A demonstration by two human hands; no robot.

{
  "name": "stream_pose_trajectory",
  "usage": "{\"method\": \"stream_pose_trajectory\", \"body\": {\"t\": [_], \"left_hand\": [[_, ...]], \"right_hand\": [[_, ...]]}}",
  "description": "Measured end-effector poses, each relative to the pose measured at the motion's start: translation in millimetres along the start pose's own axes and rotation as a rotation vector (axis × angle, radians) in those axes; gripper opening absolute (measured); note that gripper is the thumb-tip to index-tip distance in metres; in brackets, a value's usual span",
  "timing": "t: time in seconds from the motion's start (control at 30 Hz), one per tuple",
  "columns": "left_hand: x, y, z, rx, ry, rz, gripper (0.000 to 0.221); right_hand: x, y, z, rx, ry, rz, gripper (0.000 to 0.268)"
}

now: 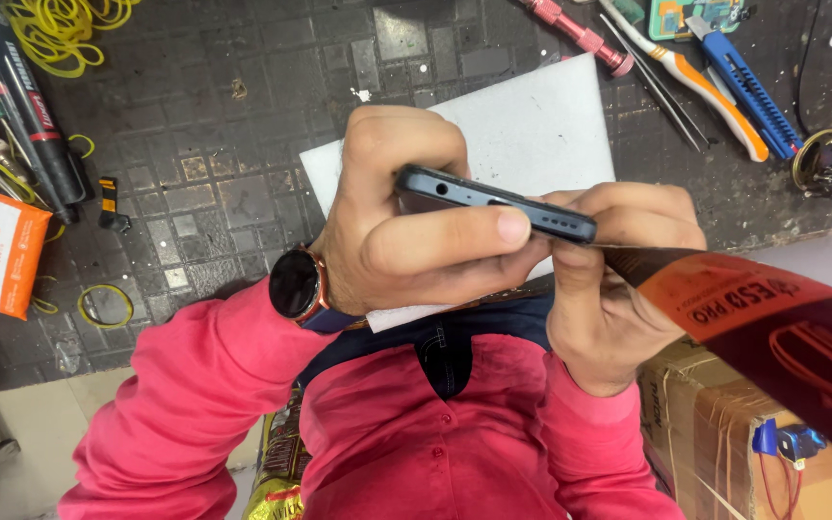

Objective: The person cleans a smartphone with a cloth, applies adhesive from a tube, and uses a plastic card to pry open the back cover. The person then uses a screwdriver to remove screws from the internal components.

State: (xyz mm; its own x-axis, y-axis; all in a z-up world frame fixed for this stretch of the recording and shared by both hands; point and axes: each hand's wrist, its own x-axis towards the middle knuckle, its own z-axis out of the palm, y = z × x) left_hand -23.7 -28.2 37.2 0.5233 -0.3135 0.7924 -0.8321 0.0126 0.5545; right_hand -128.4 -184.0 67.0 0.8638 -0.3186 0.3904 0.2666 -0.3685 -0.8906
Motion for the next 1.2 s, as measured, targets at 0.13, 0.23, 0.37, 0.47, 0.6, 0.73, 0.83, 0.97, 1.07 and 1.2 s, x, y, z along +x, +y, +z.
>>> {"method": "stream_pose_trajectory", "body": {"t": [0.13, 0.23, 0.37, 0.47, 0.6, 0.73, 0.83, 0.97, 1.07, 1.2], "left_hand": [[0.5, 0.9, -3.4, -0.009, -0.026, -0.027, 0.065], [1.0, 0.2, -2.5, -0.020, -0.015, -0.023, 0.066], [-0.3, 1.3, -6.8, -0.032, -0.063, -0.051, 0.066], [-1.6, 0.2, -7.0, -0.051, -0.067, -0.053, 0.065], [-2.6, -0.1, -6.3, -0.042, -0.085, -0.056, 0.063], [-3.1, 0.4, -5.2, -0.036, -0.106, -0.060, 0.063], [-2.1, -0.4, -2.9, -0.013, -0.089, -0.060, 0.063], [-0.4, -1.0, -4.7, -0.037, -0.102, -0.044, 0.063], [-0.2, 1.6, -4.7, -0.026, -0.129, -0.058, 0.062], [-3.2, 3.0, -6.1, -0.014, -0.153, -0.071, 0.064]], "right_hand": [[3.7, -2.8, -4.7, -0.050, -0.034, -0.079, 0.026], [8.7, -2.0, -5.9, -0.015, -0.016, -0.133, 0.029], [11.8, -6.5, -0.8, 0.199, 0.064, -0.102, 0.037], [12.2, -9.3, 0.7, 0.163, 0.103, -0.084, 0.036], [14.5, -11.7, -0.3, 0.060, 0.092, -0.089, 0.032], [14.4, -11.6, 0.0, 0.037, 0.086, -0.099, 0.025], [17.7, -8.0, -2.7, -0.056, 0.038, -0.130, 0.018], [19.8, -5.9, -5.5, -0.147, -0.016, -0.159, 0.013], [15.1, -7.5, -7.4, -0.179, 0.003, -0.139, 0.016], [9.0, -3.3, -6.4, -0.121, 0.028, -0.122, 0.022]]}}
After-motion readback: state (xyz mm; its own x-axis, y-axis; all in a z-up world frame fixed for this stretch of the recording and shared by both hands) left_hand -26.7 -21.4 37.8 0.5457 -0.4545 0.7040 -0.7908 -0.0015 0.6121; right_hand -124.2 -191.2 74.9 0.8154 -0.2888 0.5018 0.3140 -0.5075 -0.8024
